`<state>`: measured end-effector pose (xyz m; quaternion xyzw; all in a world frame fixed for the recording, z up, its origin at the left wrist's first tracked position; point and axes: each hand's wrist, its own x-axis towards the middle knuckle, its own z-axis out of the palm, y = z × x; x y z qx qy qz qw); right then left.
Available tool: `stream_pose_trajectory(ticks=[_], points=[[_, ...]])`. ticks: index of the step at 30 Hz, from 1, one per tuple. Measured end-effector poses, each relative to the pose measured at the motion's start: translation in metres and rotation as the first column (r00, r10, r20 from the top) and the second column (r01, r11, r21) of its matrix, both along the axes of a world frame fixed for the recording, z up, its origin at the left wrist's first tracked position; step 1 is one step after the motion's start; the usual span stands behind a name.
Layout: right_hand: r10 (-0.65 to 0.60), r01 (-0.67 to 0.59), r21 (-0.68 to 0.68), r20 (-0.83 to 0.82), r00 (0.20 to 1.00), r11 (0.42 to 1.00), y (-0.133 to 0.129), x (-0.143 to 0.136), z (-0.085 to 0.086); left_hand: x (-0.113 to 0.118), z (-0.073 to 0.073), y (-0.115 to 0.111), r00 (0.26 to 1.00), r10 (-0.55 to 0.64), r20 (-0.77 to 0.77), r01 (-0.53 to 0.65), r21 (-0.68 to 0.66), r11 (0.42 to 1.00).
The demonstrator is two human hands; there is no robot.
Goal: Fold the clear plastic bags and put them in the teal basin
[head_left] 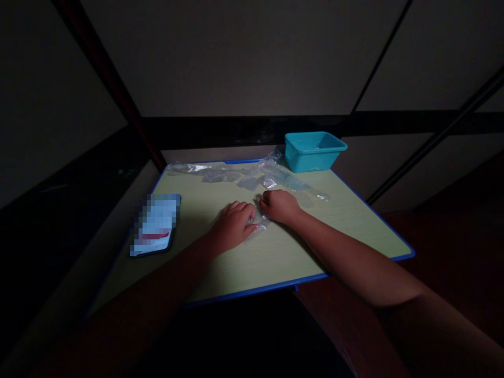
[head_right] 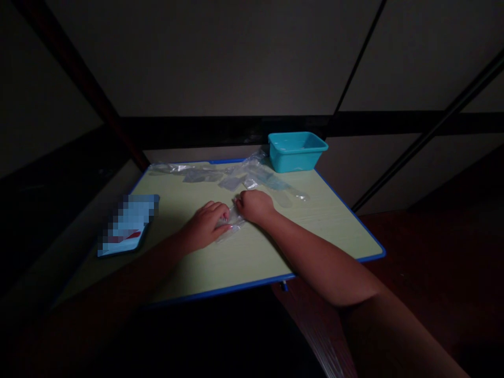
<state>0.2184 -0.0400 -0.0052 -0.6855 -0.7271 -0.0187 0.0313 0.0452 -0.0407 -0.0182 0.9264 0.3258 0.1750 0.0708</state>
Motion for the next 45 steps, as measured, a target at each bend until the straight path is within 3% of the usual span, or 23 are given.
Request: stream_pose_trajectory(ticks=[4, 14, 23, 45], points=[[-0.01, 0.01, -0.004, 0.003, 1.0, 1.0, 0.0, -0.001, -0.001, -0.001, 0.004, -0.002, 1.0, -0.009, 0.027, 0.009, -0.002, 1.0], [-0.02, 0.02, -0.029, 0.006, 1.0, 0.999, -0.002, -0.004, 0.001, 0.004, 0.003, -0.006, 0.996, -0.048, -0.075, 0.053, 0.066, 0.996], [-0.015, 0.014, -0.025, -0.022, 1.0, 1.0, -0.003, -0.002, 0.002, -0.004, 0.012, -0.002, 0.955, -0.296, 0.008, 0.295, 0.022, 0.955], [0.004, -0.004, 0.008, -0.027, 1.0, 1.0, 0.0, 0.003, 0.0, -0.007, 0.014, 0.001, 0.936, -0.352, 0.018, 0.352, -0.038, 0.935]])
